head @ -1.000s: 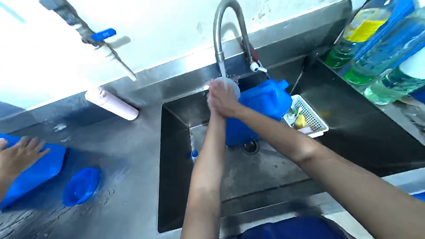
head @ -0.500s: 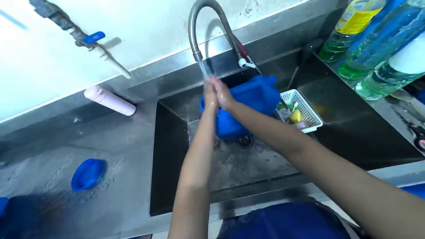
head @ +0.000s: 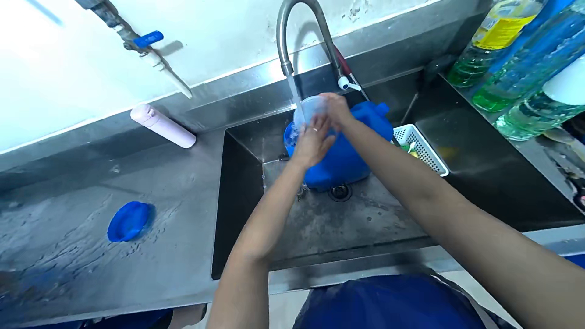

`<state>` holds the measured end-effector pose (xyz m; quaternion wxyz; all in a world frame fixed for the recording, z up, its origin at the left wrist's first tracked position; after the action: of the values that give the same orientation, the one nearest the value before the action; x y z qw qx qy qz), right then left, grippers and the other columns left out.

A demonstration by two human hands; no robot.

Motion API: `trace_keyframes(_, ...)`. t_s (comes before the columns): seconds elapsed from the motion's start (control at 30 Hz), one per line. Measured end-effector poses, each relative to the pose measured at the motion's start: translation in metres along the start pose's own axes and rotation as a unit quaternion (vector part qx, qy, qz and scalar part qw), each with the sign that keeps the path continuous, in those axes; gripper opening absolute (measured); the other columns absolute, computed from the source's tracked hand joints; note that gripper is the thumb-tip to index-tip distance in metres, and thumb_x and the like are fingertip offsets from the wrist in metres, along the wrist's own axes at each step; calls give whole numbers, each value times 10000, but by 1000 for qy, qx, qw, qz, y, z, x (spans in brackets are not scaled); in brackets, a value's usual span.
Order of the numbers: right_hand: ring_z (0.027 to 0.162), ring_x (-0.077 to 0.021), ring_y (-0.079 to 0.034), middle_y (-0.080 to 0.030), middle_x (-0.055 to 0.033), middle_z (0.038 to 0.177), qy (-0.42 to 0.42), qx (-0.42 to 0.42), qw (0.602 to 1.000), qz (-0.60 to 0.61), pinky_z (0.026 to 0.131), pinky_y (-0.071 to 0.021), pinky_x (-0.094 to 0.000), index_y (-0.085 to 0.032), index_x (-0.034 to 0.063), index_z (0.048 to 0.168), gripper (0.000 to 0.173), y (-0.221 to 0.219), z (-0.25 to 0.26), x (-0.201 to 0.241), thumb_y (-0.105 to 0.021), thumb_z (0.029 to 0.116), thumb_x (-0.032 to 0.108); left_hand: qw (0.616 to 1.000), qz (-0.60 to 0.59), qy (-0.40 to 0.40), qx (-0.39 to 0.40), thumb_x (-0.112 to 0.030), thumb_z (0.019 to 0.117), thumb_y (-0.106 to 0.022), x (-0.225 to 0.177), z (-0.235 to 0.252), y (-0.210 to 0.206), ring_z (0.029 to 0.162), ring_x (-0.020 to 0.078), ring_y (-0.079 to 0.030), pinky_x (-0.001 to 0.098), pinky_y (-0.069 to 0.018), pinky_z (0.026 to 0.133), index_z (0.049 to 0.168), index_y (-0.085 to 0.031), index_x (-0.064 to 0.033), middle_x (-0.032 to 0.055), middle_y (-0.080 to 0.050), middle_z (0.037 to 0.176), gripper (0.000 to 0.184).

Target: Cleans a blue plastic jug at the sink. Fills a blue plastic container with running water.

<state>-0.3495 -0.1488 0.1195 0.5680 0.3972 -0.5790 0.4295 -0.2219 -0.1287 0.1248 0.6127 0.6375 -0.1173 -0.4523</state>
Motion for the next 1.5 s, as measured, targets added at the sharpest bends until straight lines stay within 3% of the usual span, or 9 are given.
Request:
trace_keyframes(0.1, 1155, -330, -618, -595, -263, 1312, -45, 30, 997, -51, 975, -517, -496, -485, -50, 1416, 372, -9, -15, 8, -472, 1069, 85, 997, -33, 74, -19, -288, 1116, -298, 25, 1, -4, 1567, 445, -123, 690, -42, 1220, 1574, -369, -10, 223, -299, 1654, 540)
trace_keyframes(0.27, 1070, -252, -607, -592, -213, 1274, -113, 1, 992, 51, 917, -515, -420, -475, -19, 1426, 363, -20, -11, -18, -422, 1073, 47, 995, 84, 7, -56, -267, 1081, -452, 4, -4, 19, 1550, 436, -219, 754, -10, 1184, 1363, -651, -45, 176, -431, 1598, 410)
trace_keyframes(0.37, 1106, -262, -598, -570, -230, 1319, -95, 22, 992, 83, 941, -512, -420, -444, -40, 1445, 383, -35, -7, -27, -419, 1090, 102, 975, -67, 94, -188, -136, 1040, -530, 0, -15, 56, 1467, 417, -375, 542, -296, 1208, 1371, -575, 97, 293, -413, 1550, 407)
trace_keyframes(0.43, 1193, -335, -590, -591, -296, 1301, -39, 87, 992, -87, 1043, -473, -460, -542, -138, 1314, 399, -44, 4, -18, -482, 1091, 188, 883, -311, 239, -258, -16, 1010, -503, 9, -21, 58, 1198, 305, -597, 430, -521, 987, 1470, -416, 78, 272, -537, 1387, 477)
trace_keyframes(0.6, 1326, -433, -543, -558, -268, 1418, 11, 182, 848, -498, 1065, -427, -625, -507, -11, 1437, 488, -49, 1, 73, -514, 1079, 321, 657, -582, 365, -311, 39, 1003, -363, 20, -16, 4, 847, 187, -561, 343, -515, 737, 1389, -413, 2, 148, -540, 1099, 390)
trace_keyframes(0.87, 1388, -345, -500, -448, -289, 1530, 80, -99, 991, -39, 1131, -429, -445, -339, -74, 1546, 527, -8, -36, -9, -400, 1022, -45, 890, -277, 284, -227, -55, 1010, -549, 6, 36, 41, 1120, 317, -645, 499, -498, 981, 1289, -635, 33, 235, -673, 1208, 306)
trace_keyframes(1.1, 1350, -414, -514, -421, -272, 1548, 102, 170, 938, -283, 1089, -445, -544, -509, 13, 1474, 496, -34, -17, 54, -550, 980, -6, 689, -538, 363, -322, 46, 1014, -416, 28, -14, 0, 834, 137, -566, 300, -516, 735, 1409, -424, -2, 107, -561, 1079, 398)
trace_keyframes(1.3, 1454, -293, -419, -327, -325, 1584, 209, -95, 969, -89, 1177, -373, -330, -207, -153, 1549, 687, -16, -19, 13, -501, 940, -37, 888, -279, 311, -191, -18, 984, -559, 18, 57, 52, 1075, 286, -634, 462, -510, 922, 1330, -603, 16, 216, -654, 1207, 350)
trace_keyframes(1.5, 1457, -377, -382, -249, -333, 1614, 150, 32, 968, -199, 1143, -408, -421, -180, -80, 1591, 758, -84, -29, 6, -569, 961, 81, 975, -31, 82, -204, 80, 913, -559, 59, -32, 115, 1043, 329, -680, 458, -536, 917, 1148, -647, 87, 228, -693, 1087, 251)
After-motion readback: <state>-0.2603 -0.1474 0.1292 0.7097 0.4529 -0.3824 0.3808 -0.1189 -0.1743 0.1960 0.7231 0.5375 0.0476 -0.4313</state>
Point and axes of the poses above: each hand's wrist, its own z-axis towards the middle knuckle, its own y-axis out of the back of the hand, x = y × z, the point moved 3 cm from there along z, towards the middle knuckle
